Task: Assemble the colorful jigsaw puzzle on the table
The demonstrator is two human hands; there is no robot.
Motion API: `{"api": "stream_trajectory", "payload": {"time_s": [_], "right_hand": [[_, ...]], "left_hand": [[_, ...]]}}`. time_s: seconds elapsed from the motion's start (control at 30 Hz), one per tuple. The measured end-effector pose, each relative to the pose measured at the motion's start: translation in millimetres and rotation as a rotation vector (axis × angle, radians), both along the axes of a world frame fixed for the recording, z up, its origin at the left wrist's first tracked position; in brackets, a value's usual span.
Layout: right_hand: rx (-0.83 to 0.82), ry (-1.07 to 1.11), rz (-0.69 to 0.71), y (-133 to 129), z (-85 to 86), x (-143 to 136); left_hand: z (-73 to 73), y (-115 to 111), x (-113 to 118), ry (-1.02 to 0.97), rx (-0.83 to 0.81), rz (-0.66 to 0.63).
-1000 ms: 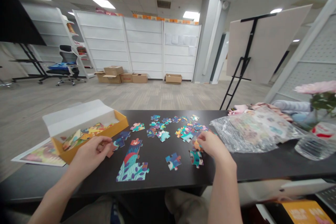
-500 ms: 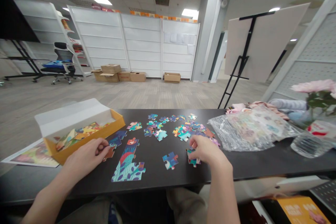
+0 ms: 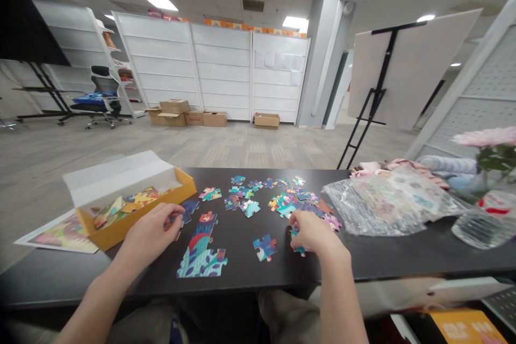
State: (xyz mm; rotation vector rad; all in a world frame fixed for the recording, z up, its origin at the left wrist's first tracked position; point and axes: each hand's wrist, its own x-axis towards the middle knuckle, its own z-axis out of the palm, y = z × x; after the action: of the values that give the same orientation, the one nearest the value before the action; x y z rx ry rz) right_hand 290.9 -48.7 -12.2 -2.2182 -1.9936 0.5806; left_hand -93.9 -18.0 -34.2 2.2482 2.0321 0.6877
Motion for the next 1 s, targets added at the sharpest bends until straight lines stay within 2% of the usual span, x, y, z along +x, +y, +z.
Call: {"api": "stream_trajectory", "payload": {"time_s": [0.17,0.4,0.5,0.63,0.77,1.0], "right_hand": [[0.001,0.07,0.019,-2,4.0,-3],[-0.022,0.165,0.247,-2,5.0,-40],[-0.042,0.149,0.241,0,2.8,-51],[-0.023,0.121,0.224,1,2.4,-53],[0.007,0.086,0.18,3,-0.9,-47],[0.017,0.001,0.117,6,-3.7,-42]], "left_hand": [[0.8,-1,10,-0.039,0.059,-0.063],[-3.2,-4,24,-0.018,0.048,-0.251],[-5.9,-5,28,0.001,-0.003,-0.312],[-11.3,-4,31,0.002,-0.051,-0.375],[-12.4,-4,32,0.003,-0.073,-0.381],[-5.5,-7,34,0.01,-0.112,-0.355]]}}
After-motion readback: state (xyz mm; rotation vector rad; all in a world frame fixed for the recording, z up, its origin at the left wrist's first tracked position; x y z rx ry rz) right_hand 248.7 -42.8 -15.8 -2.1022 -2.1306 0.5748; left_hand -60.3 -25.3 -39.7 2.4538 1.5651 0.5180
